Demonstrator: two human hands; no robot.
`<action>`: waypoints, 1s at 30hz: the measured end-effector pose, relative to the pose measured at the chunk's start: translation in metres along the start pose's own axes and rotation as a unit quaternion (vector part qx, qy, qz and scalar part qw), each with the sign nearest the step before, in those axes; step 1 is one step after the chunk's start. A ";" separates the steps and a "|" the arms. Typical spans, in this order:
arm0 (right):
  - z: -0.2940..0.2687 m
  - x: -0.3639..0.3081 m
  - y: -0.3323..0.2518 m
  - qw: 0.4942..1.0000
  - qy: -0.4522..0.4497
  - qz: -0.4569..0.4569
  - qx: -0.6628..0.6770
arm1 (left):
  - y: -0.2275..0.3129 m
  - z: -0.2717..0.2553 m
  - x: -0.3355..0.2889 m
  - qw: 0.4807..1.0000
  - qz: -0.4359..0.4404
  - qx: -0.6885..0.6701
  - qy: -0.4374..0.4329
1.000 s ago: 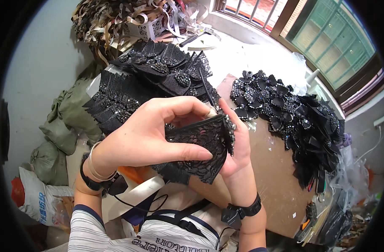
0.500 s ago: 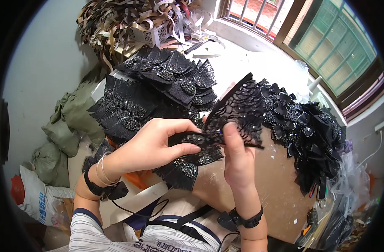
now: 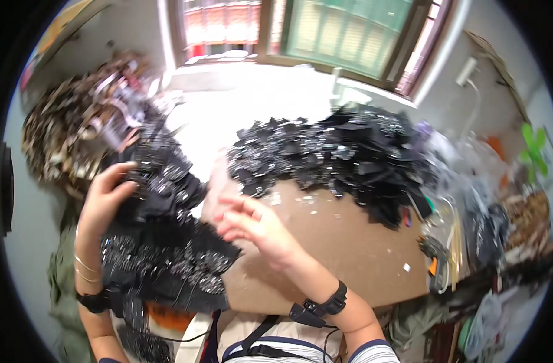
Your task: The person assembles black lace appliques by applying hot glue to the edges of lace pieces and attaching sequined circular centers. They handle the pieces one by one, pressing them together to secure the bond, and place the finished items into a plastic bag.
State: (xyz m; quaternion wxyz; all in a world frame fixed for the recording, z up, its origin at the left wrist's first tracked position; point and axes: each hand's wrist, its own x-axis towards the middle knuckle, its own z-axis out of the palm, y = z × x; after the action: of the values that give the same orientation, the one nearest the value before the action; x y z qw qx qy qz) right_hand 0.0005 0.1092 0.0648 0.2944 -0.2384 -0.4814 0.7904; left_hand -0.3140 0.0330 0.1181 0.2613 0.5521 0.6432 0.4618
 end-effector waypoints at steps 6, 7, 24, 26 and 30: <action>-0.068 -0.084 -0.038 0.980 0.052 0.048 -0.187 | -0.107 -0.094 0.072 0.974 -0.190 0.122 -0.028; -0.081 -0.101 -0.046 0.977 0.089 0.049 -0.188 | -0.101 -0.084 0.069 0.936 -0.159 0.314 0.011; -0.155 -0.158 -0.097 0.942 0.147 -0.011 -0.302 | -0.049 0.276 0.337 0.967 -0.107 0.198 -0.120; -0.176 -0.164 -0.100 0.955 0.165 -0.001 -0.245 | -0.112 0.244 0.367 0.947 -0.082 0.270 -0.153; -0.220 -0.176 -0.103 0.943 0.254 -0.003 -0.215 | -0.084 0.259 0.369 0.971 -0.130 0.179 -0.090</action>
State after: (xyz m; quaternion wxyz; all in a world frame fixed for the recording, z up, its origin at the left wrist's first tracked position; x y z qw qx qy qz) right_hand 0.2962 0.1610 0.0813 0.3512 -0.4872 -0.5499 0.5805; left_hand -0.2280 0.4663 -0.0047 0.2724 0.5407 0.7557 0.2496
